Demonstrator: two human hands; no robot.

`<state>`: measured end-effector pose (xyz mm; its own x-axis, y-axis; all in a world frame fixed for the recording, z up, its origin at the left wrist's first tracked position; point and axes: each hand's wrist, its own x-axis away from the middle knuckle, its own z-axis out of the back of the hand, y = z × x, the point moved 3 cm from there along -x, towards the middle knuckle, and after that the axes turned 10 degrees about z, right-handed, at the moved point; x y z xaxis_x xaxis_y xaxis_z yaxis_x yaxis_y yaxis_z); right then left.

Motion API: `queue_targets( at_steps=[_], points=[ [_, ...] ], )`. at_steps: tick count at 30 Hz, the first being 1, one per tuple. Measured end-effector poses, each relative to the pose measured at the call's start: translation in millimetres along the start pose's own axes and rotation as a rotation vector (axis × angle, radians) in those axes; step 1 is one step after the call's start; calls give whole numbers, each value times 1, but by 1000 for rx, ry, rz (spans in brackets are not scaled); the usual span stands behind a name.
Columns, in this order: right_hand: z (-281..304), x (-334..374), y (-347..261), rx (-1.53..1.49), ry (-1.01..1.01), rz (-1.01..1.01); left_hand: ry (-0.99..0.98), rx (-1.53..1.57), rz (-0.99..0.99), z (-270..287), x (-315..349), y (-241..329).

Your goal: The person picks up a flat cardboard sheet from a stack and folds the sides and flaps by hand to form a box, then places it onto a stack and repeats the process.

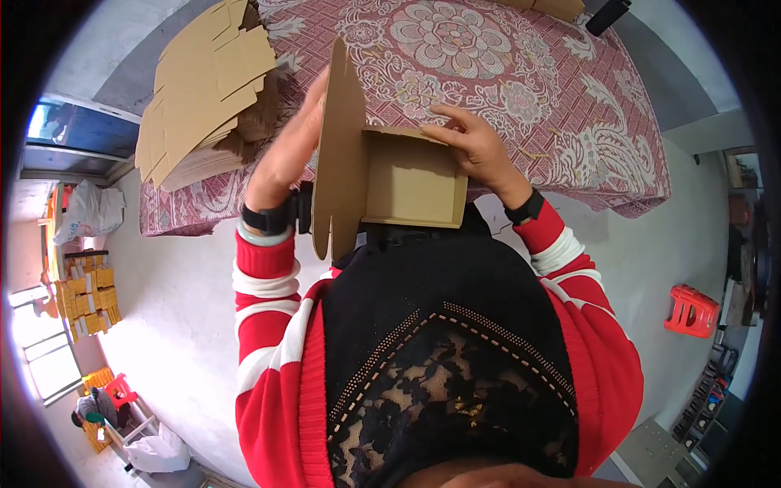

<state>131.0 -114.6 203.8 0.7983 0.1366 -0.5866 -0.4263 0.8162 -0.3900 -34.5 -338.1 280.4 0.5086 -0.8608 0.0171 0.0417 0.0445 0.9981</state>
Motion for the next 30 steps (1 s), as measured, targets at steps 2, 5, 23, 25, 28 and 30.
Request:
queue_targets(
  at_steps=[2, 5, 23, 25, 28, 30],
  points=[
    [3, -3, -5, 93, -97, 165, -22, -44, -9, -14, 15, 1],
    [13, -10, -16, 152, -181, 280, -5, -43, -7, -15, 20, -18],
    [-19, -73, 10, -5, -569, -228, -223, 757, 302, 2, 23, -163],
    [-24, -83, 1, 44, -650, -213, -181, 678, 255, -4, 28, -153],
    [-30, -88, -5, 149, -806, -179, -100, 515, 157, -4, 31, -146],
    [-41, -80, 5, 208, -744, -74, -117, 334, 97, 1, 23, -161]
  ],
)
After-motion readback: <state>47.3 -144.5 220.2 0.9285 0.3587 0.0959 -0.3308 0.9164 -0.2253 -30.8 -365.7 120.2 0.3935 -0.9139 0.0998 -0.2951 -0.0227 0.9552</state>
